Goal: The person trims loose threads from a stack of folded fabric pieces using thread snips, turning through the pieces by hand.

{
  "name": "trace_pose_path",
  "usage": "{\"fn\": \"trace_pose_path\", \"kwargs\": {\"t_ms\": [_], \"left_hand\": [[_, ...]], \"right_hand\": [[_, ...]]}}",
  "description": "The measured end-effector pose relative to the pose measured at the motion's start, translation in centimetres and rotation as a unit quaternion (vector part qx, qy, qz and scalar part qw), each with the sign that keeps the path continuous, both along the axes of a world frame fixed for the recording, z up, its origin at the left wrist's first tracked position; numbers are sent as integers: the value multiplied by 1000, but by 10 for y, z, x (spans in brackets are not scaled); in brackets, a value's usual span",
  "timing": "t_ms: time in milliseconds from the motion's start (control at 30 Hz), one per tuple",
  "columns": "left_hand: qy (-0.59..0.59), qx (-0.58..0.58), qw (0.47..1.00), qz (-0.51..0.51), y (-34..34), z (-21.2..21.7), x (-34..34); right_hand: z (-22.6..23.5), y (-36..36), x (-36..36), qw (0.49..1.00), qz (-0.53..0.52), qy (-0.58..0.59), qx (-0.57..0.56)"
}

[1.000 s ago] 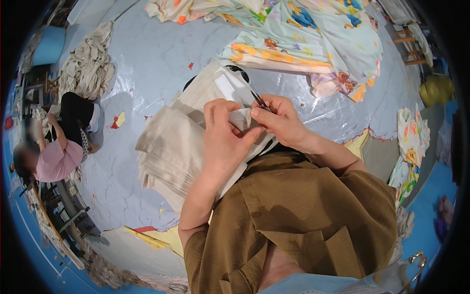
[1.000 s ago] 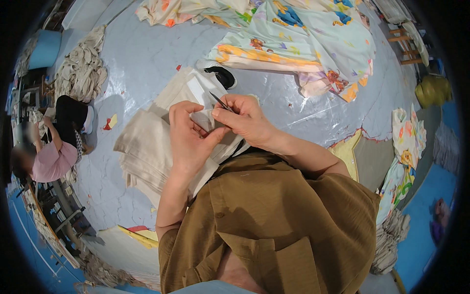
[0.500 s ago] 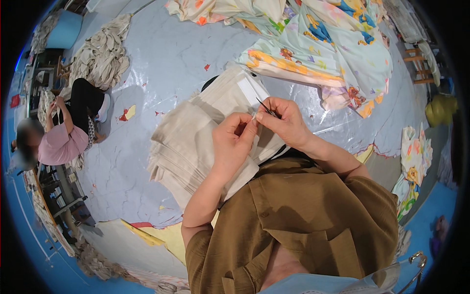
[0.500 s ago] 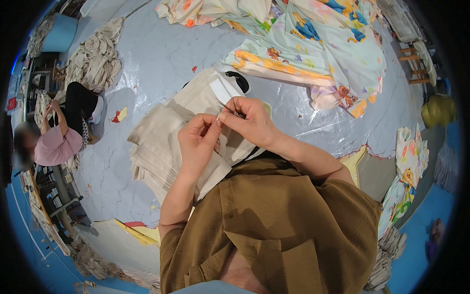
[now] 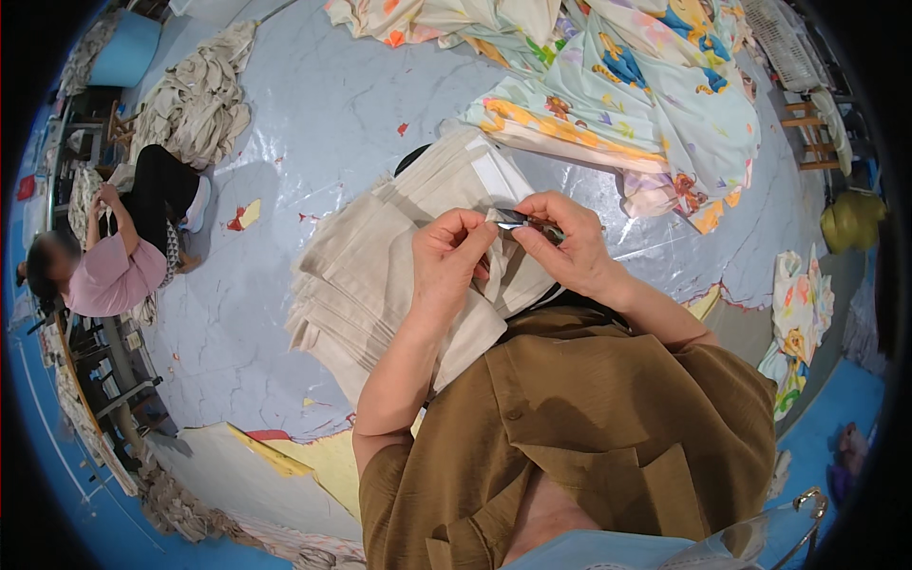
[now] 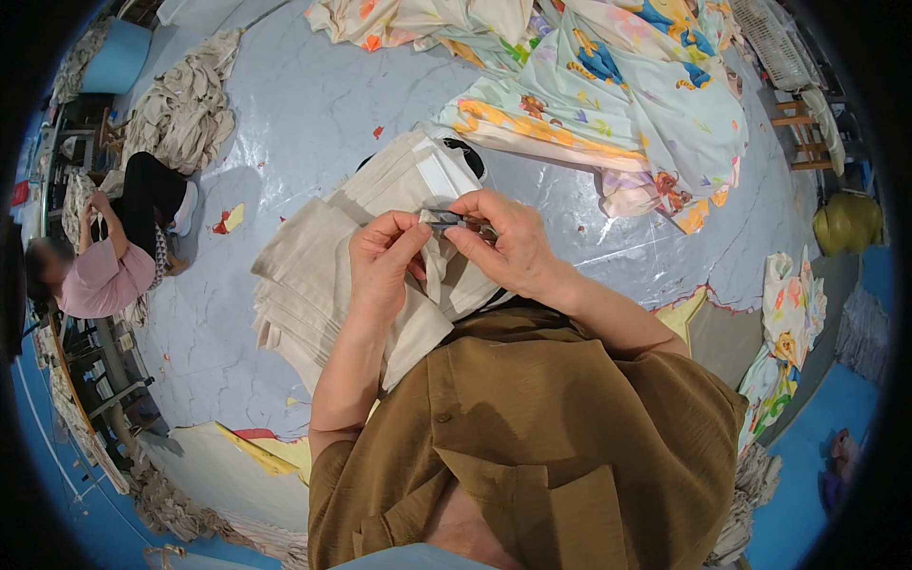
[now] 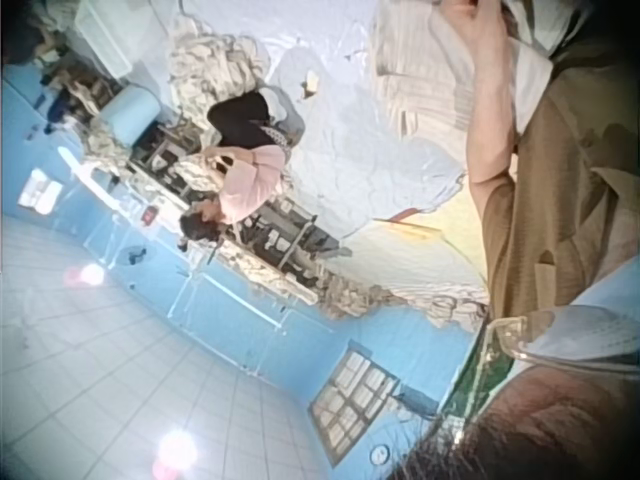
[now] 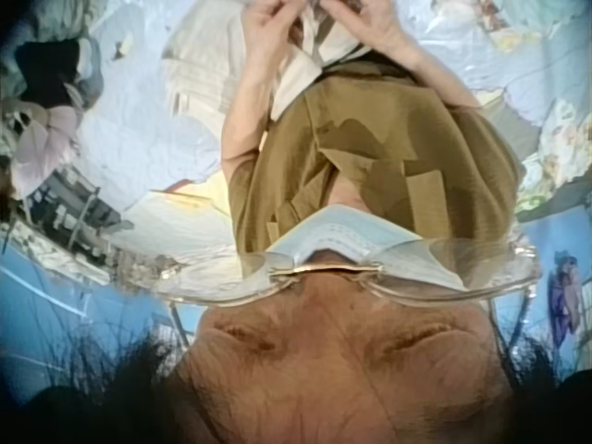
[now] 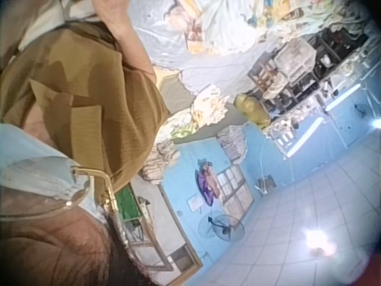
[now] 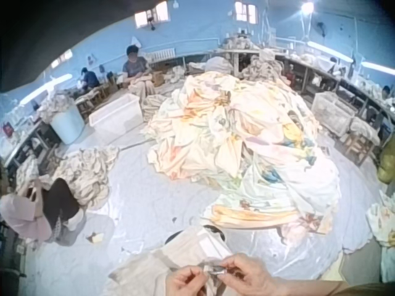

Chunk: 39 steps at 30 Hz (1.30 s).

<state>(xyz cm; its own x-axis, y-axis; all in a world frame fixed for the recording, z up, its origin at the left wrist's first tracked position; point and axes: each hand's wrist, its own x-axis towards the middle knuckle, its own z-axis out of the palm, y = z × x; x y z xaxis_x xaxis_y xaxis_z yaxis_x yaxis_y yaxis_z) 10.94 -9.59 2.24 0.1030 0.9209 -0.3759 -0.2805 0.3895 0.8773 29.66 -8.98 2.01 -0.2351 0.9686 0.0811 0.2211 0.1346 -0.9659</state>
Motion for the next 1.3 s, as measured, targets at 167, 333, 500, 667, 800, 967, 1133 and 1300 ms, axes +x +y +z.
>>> {"fn": "trace_pose_path", "kwargs": {"t_ms": [167,333,500,667,800,967,1133,1300], "left_hand": [[12,-4,1000,-5,1,-1,1],[12,-2,1000,-10,1,-1,2],[25,-1,1000,-14,1,-3,3],[40,-2,999,-16,1,-1,5],[41,-6,999,-20,2,-1,4],[45,-11,999,-12,2,-2,5],[60,3,998,-30,-4,4,9],[199,199,957,-63,-17,4,17]], "right_hand": [[0,7,-4,992,-6,-76,105],[-1,10,-3,986,-6,-97,139],[-2,9,-1,986,-8,-103,135],[-3,8,2,983,-5,-125,132],[-6,5,2,991,-23,-86,101],[-10,5,2,995,-74,55,-33],[-7,13,10,983,-44,91,-152],[2,19,17,970,12,44,-239]]}}
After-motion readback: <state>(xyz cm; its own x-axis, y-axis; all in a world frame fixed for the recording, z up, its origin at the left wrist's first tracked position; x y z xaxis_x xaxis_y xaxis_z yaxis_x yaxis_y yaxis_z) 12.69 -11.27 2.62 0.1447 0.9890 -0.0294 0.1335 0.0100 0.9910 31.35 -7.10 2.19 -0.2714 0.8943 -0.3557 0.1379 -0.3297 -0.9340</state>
